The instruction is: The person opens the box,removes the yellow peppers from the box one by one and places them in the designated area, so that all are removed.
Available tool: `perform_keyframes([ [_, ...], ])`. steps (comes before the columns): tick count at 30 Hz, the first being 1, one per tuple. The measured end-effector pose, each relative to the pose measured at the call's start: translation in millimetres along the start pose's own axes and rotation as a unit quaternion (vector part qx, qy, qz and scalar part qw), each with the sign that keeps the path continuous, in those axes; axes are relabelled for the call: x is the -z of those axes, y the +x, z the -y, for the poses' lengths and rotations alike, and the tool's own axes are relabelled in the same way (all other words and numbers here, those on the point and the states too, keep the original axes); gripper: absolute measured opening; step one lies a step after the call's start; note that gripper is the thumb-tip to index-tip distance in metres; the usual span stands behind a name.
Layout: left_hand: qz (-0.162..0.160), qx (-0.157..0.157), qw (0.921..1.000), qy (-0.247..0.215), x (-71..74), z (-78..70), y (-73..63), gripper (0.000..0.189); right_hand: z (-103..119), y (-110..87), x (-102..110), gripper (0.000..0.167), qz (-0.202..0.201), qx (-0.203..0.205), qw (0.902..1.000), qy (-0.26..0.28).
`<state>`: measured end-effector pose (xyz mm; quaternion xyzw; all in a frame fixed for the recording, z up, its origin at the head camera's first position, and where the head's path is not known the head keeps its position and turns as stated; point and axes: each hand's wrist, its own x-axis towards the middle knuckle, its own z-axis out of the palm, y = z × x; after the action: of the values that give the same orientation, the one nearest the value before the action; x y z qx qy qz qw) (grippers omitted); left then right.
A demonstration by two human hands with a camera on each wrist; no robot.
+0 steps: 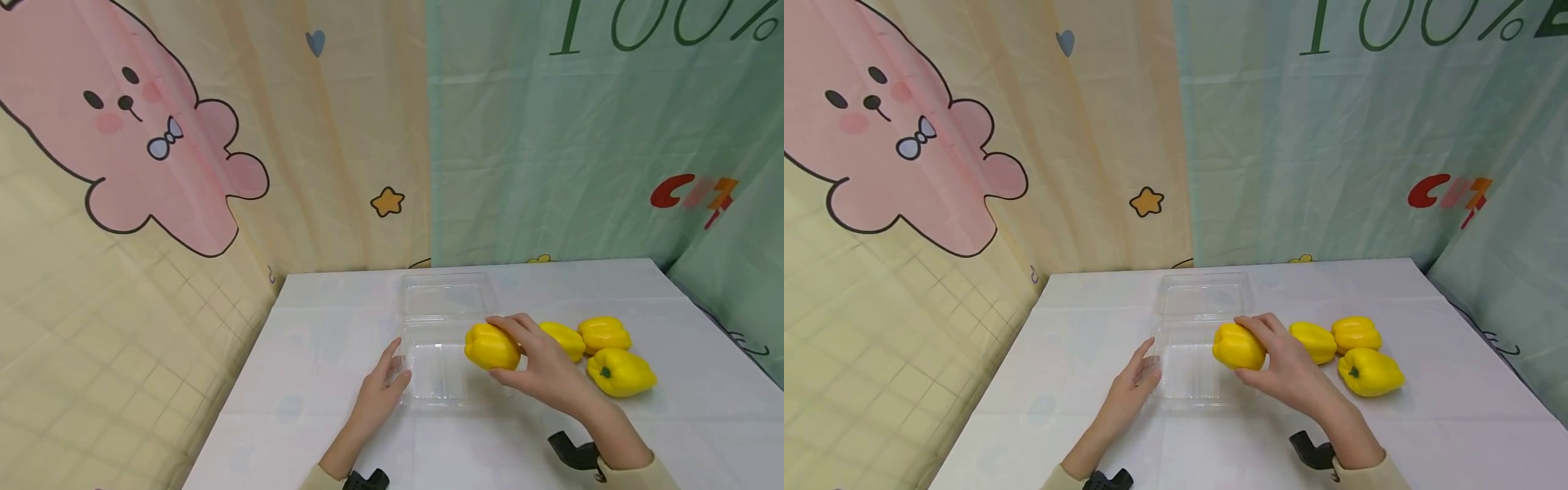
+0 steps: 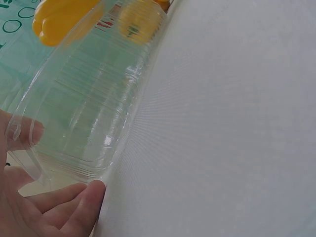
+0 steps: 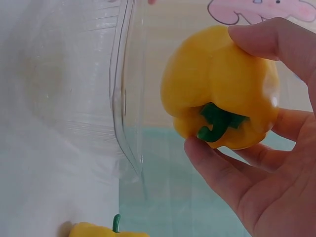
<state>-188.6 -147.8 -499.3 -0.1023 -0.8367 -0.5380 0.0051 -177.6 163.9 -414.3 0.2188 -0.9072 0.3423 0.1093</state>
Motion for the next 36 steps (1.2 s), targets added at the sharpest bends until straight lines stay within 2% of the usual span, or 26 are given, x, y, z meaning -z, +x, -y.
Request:
perform_keyframes([
  [19, 0.002, -0.002, 1.0, 0.0, 1.3, -1.3, 0.6, 0.062, -5.4, -9.3, 10.6, 0.075, -0.011, -0.009, 0.9993, -0.034],
  [36, 0.001, 0.004, 1.0, -0.002, 0.5, 0.2, 0.0, 0.061, -16.4, -19.3, 19.4, 0.075, -0.008, -0.037, 0.9981, -0.049],
])
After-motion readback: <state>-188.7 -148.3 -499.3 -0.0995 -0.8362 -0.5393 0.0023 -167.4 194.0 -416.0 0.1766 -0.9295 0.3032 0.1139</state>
